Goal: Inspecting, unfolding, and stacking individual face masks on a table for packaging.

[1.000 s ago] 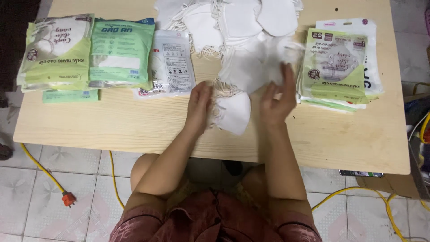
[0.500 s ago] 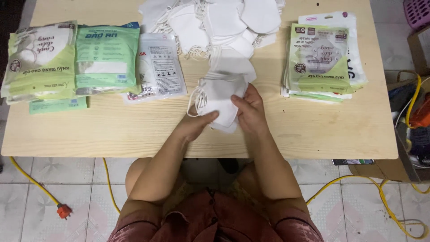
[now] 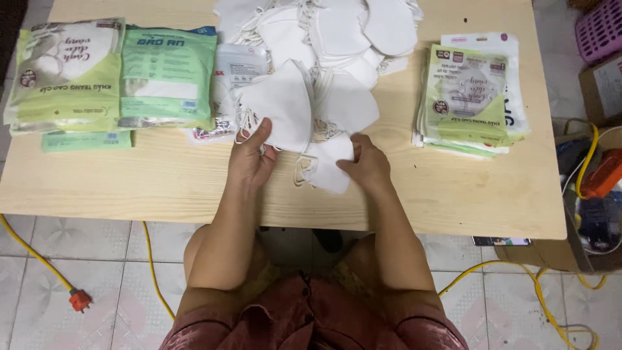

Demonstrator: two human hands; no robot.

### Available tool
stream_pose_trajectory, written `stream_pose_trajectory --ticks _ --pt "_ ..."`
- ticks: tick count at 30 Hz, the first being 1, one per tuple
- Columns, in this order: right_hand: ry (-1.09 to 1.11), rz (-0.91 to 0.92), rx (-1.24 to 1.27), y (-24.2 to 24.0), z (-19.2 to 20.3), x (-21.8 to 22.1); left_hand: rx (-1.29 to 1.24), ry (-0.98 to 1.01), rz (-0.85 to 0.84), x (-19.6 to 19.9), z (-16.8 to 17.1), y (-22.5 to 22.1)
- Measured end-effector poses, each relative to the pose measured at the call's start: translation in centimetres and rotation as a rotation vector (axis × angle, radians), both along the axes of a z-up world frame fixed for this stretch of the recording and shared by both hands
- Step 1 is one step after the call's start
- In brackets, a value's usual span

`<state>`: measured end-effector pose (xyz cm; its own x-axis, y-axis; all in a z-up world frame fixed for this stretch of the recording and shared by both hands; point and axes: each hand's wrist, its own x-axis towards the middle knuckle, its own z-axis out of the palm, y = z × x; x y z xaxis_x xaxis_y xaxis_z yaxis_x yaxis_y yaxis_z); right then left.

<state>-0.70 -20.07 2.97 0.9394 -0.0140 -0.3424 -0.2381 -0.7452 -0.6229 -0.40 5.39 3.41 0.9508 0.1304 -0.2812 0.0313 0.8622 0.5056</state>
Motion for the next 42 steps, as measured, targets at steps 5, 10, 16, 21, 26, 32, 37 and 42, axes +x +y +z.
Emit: stream_pose_trajectory --ticks 5,10,16,21,26,32,37,42 --pt "-0.098 0.107 0.098 -0.6 -1.2 -0.9 -0.058 0.003 0.003 0.2 -0.4 1.3" --pt "-0.277 0.125 0.391 -0.8 1.9 0.3 -0.125 -0.022 0.014 0.4 -0.8 2.2" --pt "-0.612 0.190 -0.050 -0.8 5.5 5.5 -0.135 -0.048 -0.026 -0.2 0.6 2.1" --pt "-0.683 0.150 -0.644 -10.6 -1.1 8.7 -0.121 -0.060 -0.033 0.0 0.9 2.8" --pt "-0.661 -0.011 -0.847 -17.0 -4.0 8.9 -0.152 -0.045 -0.023 -0.2 2.3 2.5" --pt "-0.431 -0.156 -0.773 -13.1 -2.0 9.4 -0.135 -0.055 -0.019 -0.4 1.1 2.6" --pt "-0.242 -0.196 -0.810 -13.3 -3.4 10.4 -0.123 -0.074 -0.007 -0.2 1.4 2.9" --pt "-0.245 -0.224 -0.834 -11.8 -1.5 9.2 -0.147 -0.077 -0.018 -0.3 1.6 3.0"
